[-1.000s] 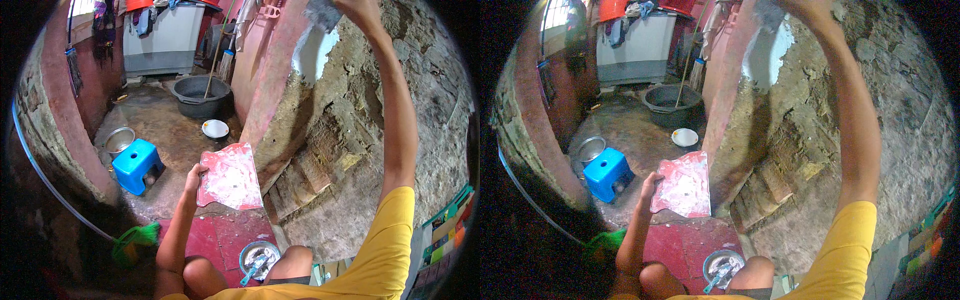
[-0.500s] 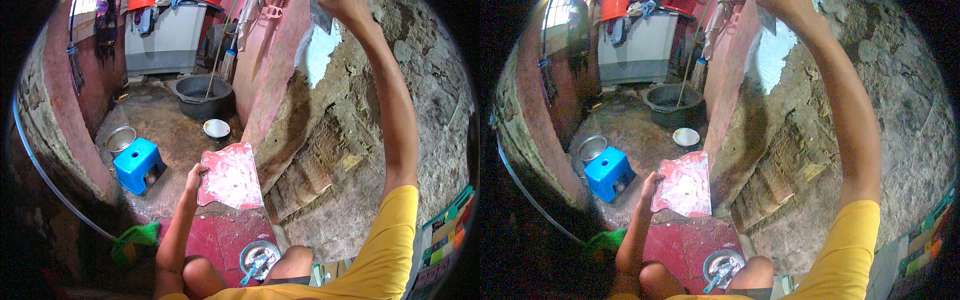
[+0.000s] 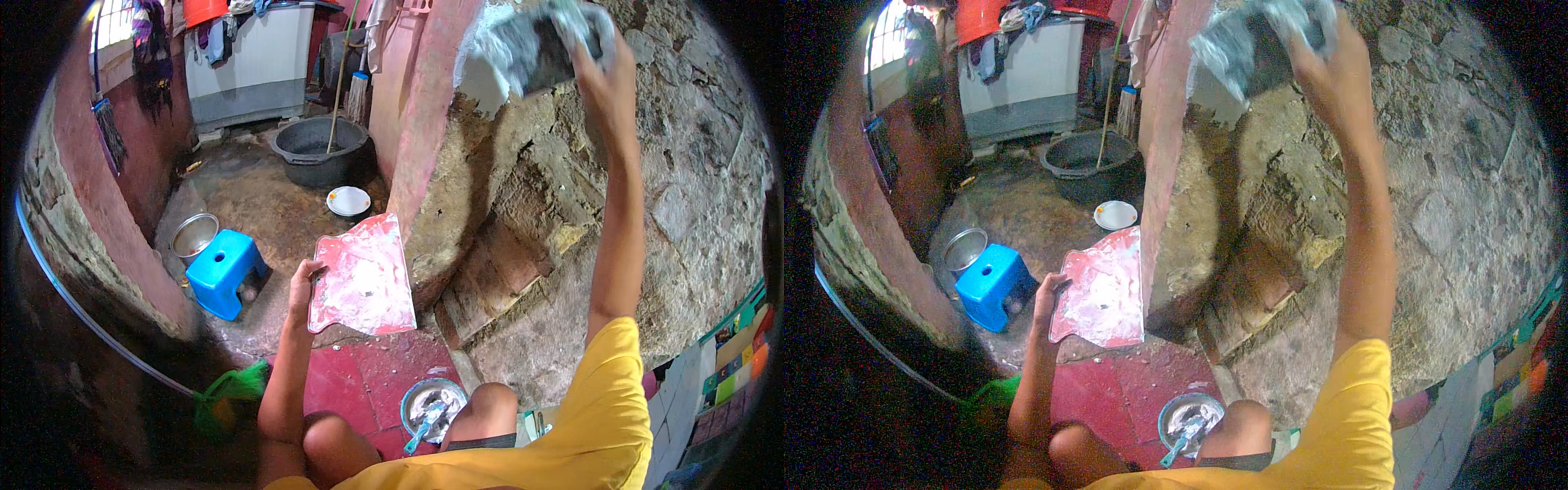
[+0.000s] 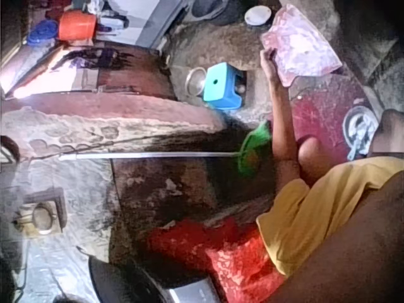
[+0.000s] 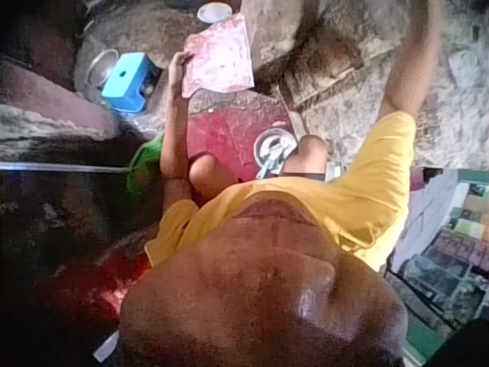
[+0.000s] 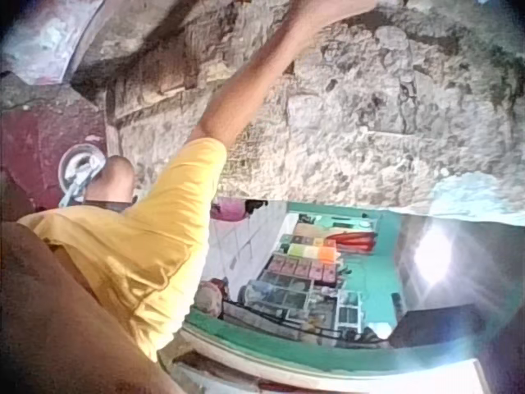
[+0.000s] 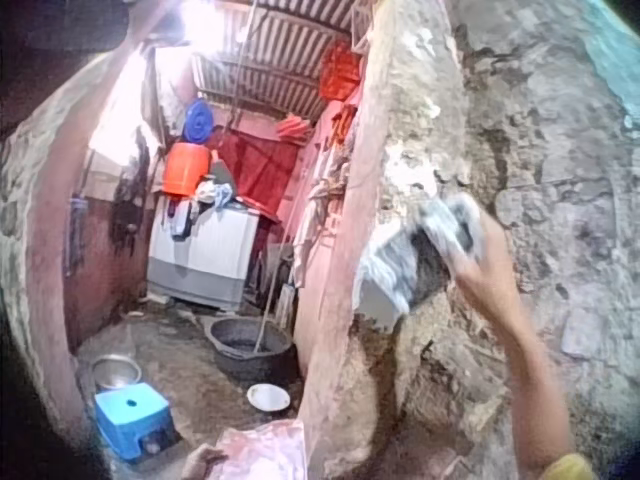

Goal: The person applies plaster to a wall using a putty knife and a hawk board, taking material from a bowl and spreading it across the stone surface.

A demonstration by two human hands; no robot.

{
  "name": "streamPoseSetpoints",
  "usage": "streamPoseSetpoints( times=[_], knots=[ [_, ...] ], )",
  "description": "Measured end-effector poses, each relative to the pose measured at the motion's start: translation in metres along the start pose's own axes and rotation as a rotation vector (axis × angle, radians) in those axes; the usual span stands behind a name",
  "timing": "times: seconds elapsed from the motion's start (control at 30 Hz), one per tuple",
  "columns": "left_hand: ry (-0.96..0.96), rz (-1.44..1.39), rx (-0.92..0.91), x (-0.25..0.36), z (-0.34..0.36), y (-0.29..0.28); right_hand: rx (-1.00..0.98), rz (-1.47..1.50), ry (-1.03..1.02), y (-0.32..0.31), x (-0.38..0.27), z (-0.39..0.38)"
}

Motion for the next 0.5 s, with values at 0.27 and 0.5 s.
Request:
streamPoseSetpoints(
  times=[0.27, 0.5],
  knots=[
    [-0.096, -0.035, 0.019, -0.011, -0.001, 0.006, -0.222, 0.458, 0.324, 0.030, 0.051, -0.084],
    [-0.122, -0.054, -0.048, -0.020, 0.011, 0.001, -0.206, 0.067, -0.009, 0.041, 0.027, -0.017]
  ],
)
Point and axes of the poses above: each hand's wrist, its own z-axis towards the middle knuckle, its own y-axis out of the palm, x = y × z, the point moved 10 cm from there along z, towards the middle knuckle, and after that the axes turned 12 degrees about -y, right-handed, at the moved point
